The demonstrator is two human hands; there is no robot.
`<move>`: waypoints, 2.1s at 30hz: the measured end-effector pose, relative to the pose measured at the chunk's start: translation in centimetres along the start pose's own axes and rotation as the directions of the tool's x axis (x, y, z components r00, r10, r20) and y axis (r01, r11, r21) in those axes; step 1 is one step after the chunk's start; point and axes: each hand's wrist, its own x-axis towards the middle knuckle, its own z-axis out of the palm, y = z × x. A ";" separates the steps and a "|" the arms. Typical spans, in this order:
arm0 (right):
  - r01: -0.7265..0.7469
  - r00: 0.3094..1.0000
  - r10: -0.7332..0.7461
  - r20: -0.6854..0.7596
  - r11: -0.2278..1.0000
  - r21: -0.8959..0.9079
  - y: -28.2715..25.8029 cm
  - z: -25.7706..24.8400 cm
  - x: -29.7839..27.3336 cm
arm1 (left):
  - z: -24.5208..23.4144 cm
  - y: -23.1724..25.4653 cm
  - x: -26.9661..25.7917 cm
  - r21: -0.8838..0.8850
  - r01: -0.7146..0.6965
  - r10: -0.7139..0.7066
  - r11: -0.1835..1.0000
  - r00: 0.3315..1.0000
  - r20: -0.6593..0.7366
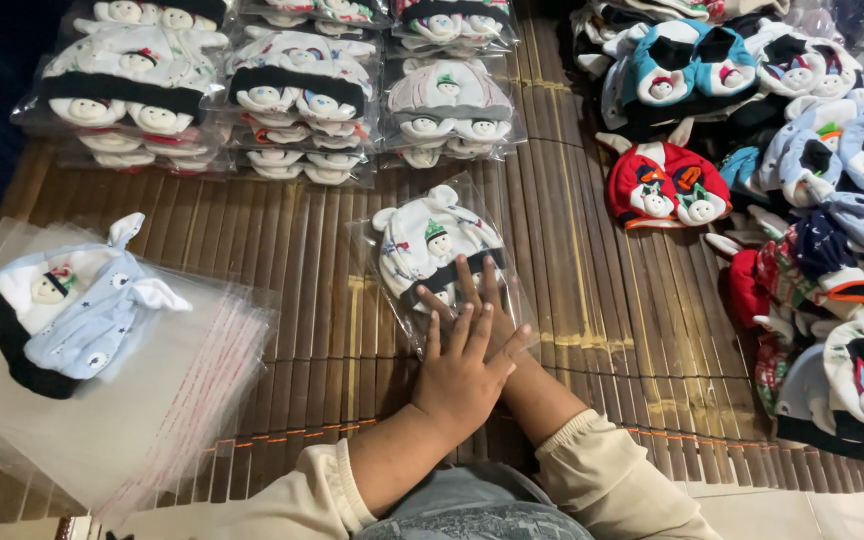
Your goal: Package baby hats and booties into plastic bags.
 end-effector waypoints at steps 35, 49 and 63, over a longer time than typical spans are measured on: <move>-0.523 0.797 0.540 0.269 0.397 0.754 10.8 -1.6 2.2 | 2.0 -15.2 -0.9 -0.242 0.911 -0.797 0.334 0.410 0.443; -0.193 0.910 0.324 -0.259 0.883 0.428 5.8 -9.3 3.4 | 0.5 -10.6 6.8 0.014 0.464 -0.458 0.886 0.869 0.186; -0.015 0.948 0.062 -0.313 0.988 0.151 4.1 -5.3 6.2 | 6.5 -13.0 5.5 0.119 0.206 -0.229 0.971 0.947 0.227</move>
